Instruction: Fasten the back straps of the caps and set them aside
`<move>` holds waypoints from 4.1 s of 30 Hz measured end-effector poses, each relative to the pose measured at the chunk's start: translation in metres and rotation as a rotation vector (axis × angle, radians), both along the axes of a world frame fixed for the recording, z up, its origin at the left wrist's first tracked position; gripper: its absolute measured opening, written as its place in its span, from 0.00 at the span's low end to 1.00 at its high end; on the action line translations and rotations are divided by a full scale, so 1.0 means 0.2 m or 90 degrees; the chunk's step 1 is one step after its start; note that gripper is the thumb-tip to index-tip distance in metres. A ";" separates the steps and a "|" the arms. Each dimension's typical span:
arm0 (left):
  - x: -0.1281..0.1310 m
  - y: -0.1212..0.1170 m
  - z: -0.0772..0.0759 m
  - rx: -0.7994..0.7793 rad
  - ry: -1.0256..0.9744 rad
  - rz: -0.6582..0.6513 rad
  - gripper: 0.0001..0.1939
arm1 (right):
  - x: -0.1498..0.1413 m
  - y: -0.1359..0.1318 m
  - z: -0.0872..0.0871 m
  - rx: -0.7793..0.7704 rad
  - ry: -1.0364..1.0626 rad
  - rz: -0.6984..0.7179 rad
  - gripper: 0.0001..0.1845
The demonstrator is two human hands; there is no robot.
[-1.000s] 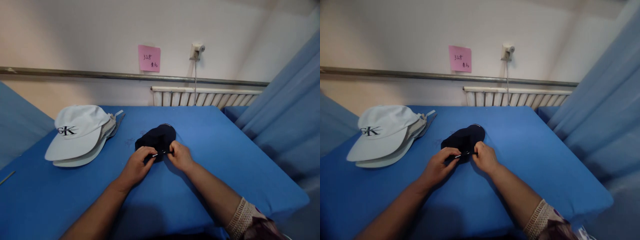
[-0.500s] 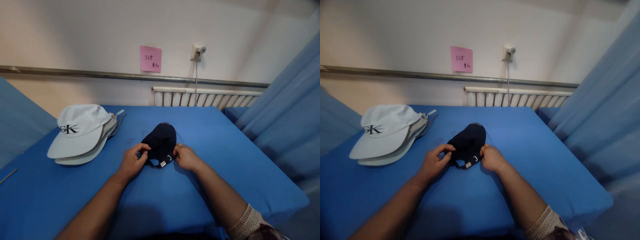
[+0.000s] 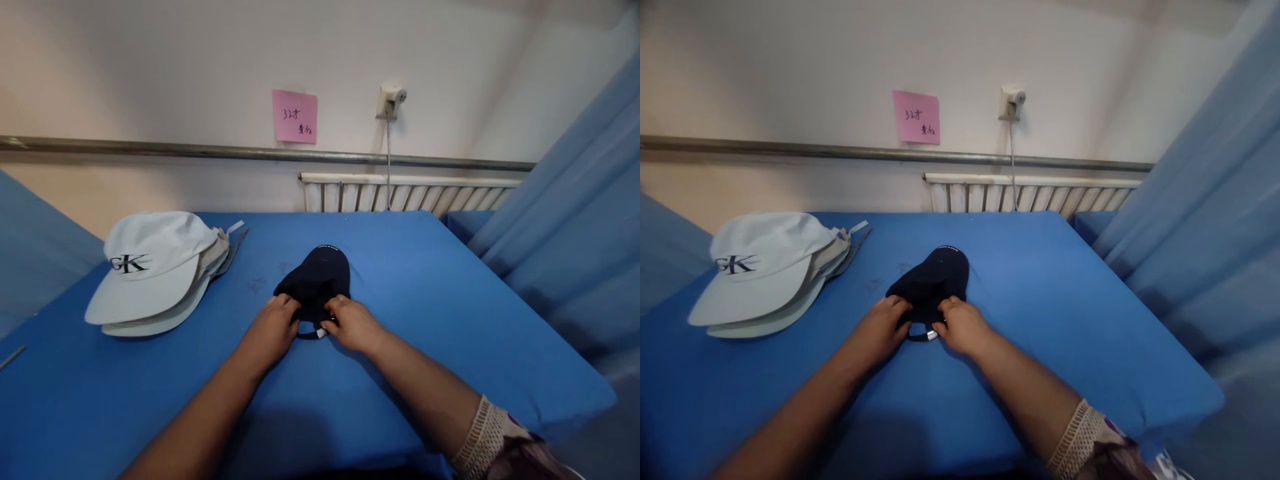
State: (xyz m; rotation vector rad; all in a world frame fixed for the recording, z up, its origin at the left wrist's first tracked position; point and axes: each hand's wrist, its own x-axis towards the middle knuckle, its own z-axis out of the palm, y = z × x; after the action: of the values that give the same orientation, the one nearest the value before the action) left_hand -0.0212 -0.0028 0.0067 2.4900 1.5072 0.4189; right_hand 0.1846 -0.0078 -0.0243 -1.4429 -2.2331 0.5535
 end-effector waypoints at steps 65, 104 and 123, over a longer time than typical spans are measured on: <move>0.11 -0.14 0.01 0.209 -0.287 -0.183 0.05 | 0.11 0.03 0.10 0.035 0.112 -0.097 0.06; 0.20 0.02 0.18 0.233 -0.112 -0.119 0.14 | 0.10 -0.01 0.08 0.256 0.390 -0.110 0.15; 0.11 0.03 0.09 -0.039 -0.485 -0.037 0.08 | 0.13 0.04 0.12 0.100 0.260 0.042 0.10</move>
State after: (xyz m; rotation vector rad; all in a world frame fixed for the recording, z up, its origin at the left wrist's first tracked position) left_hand -0.0001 0.0029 0.0252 1.9527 1.0988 1.1248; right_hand 0.2105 -0.0007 -0.0003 -1.0692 -1.9544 0.6160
